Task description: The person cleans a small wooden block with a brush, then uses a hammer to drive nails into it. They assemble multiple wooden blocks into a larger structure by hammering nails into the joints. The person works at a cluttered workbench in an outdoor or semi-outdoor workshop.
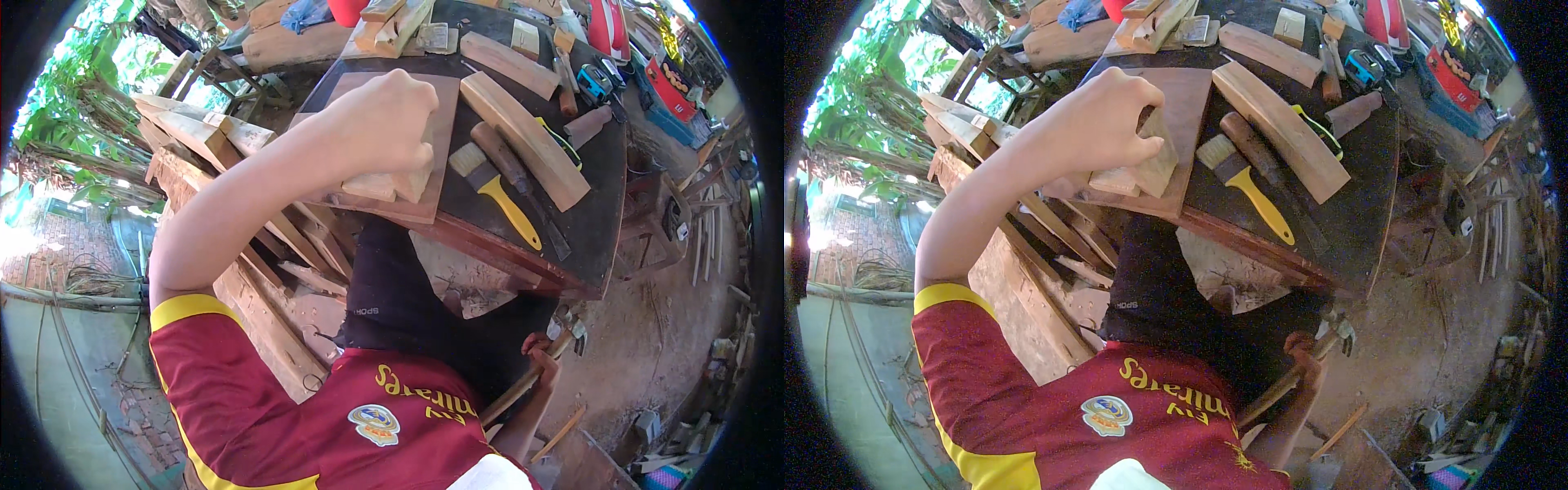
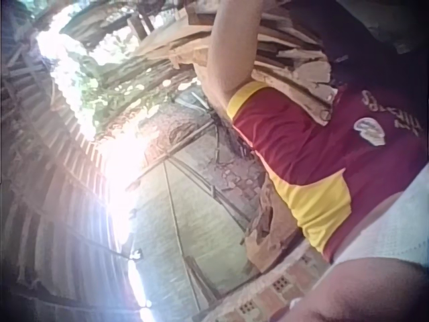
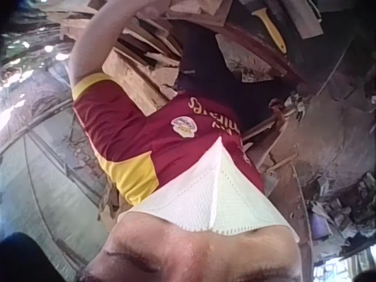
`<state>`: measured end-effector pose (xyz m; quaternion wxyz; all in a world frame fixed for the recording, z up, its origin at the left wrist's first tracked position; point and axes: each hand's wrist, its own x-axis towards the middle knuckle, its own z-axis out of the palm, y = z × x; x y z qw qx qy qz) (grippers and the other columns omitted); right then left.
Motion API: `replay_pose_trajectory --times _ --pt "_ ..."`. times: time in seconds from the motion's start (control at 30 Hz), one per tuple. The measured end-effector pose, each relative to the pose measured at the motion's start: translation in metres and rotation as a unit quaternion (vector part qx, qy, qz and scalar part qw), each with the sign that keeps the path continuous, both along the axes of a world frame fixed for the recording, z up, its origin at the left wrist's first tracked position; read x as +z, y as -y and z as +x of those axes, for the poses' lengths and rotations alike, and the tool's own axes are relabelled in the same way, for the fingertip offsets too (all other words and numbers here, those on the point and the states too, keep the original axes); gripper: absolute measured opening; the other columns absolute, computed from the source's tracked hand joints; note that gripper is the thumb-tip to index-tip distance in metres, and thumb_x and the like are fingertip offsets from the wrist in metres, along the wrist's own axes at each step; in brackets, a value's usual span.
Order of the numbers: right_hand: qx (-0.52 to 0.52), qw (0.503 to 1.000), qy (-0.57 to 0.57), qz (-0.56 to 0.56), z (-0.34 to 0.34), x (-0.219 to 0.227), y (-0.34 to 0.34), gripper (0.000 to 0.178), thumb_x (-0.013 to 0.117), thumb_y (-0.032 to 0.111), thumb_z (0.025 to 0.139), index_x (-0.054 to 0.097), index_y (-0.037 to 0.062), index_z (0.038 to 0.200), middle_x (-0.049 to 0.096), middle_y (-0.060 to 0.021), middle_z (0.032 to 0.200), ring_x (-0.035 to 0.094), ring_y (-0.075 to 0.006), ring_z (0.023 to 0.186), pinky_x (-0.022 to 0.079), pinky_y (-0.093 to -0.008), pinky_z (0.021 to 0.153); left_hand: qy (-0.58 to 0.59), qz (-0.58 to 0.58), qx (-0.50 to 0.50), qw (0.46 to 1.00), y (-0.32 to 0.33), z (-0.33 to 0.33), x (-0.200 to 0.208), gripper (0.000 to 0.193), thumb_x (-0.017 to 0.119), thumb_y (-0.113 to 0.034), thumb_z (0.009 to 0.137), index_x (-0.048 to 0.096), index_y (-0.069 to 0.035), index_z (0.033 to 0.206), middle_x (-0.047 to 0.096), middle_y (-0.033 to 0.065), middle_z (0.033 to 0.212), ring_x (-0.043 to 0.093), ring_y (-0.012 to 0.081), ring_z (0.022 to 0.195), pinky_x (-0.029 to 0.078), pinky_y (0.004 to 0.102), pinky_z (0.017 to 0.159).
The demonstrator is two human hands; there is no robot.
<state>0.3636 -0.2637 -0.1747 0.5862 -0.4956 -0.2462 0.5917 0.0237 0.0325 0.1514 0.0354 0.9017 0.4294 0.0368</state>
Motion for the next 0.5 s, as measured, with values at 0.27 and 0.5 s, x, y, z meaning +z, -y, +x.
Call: replay_pose_trajectory --times 0.27,0.5 --pt "-0.001 1.0 -0.006 0.004 -0.002 -0.001 -0.002 0.026 0.077 0.016 0.061 0.063 0.0004 0.077 0.066 -0.0179 0.089 0.062 -0.0261 0.075 0.049 -0.0375 0.068 -0.001 0.005 0.034 0.999 0.004 -0.003 -0.001 0.037 0.071 -0.024 0.072 0.066 0.009 0.086 0.065 0.0257 0.075 0.067 0.0394 0.081 0.053 0.044 0.078" --pt "0.026 1.0 0.001 0.015 0.0 -0.007 0.002 0.017 0.07 0.016 0.071 0.061 0.0022 0.074 0.061 -0.0167 0.096 0.056 -0.0247 0.078 0.044 -0.0351 0.069 -0.085 -0.008 0.089 0.992 0.021 0.004 0.018 0.061 0.07 -0.047 0.082 0.063 0.007 0.11 0.066 0.0267 0.101 0.064 0.0401 0.099 0.051 0.0452 0.088"
